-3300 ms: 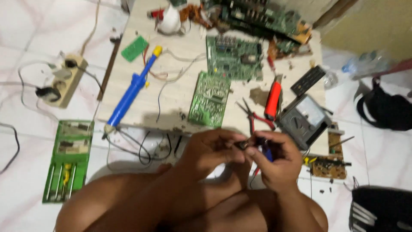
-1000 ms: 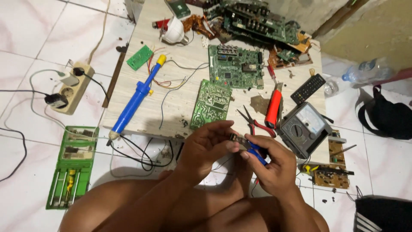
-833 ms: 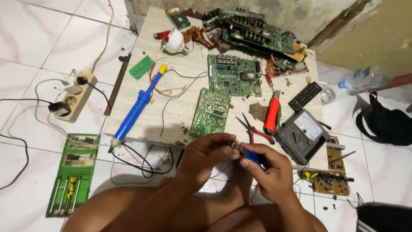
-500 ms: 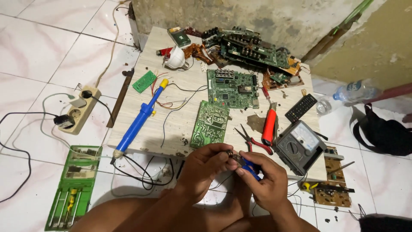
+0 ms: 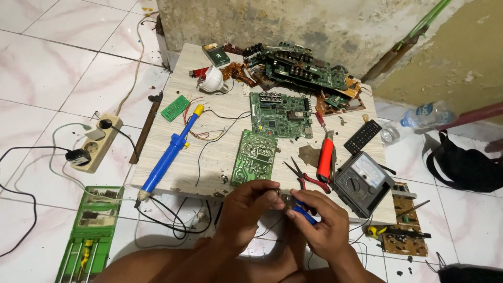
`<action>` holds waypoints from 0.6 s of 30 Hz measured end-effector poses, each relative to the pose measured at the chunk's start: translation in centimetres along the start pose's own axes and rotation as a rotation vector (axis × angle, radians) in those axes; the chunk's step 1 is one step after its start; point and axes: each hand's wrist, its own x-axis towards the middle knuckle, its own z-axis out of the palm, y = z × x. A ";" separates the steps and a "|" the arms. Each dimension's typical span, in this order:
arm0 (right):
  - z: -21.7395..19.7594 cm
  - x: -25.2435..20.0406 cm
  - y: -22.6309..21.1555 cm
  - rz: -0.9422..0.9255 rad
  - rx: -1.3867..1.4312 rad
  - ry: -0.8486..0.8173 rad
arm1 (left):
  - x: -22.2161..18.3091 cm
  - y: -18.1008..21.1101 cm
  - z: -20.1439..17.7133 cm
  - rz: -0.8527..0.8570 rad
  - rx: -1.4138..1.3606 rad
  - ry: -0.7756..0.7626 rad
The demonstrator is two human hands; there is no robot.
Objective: Stripping the insulation from the ends of several electrical wires using pliers.
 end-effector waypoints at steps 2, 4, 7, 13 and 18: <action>0.0 0.0 -0.2 -0.004 -0.017 -0.009 | 0.2 -0.1 -0.2 -0.004 -0.006 0.011; 0.0 0.1 -0.4 -0.009 -0.033 -0.020 | 0.2 0.0 -0.2 -0.006 -0.011 0.023; -0.1 0.4 -0.6 -0.048 -0.066 -0.022 | 0.1 0.4 0.1 -0.044 -0.050 0.039; -0.4 0.7 0.5 -0.041 -0.040 -0.037 | 0.7 0.2 -0.6 -0.164 -0.354 0.103; -1.1 1.8 2.5 0.381 -0.268 -0.039 | 0.9 0.7 -0.8 -0.213 -0.403 0.139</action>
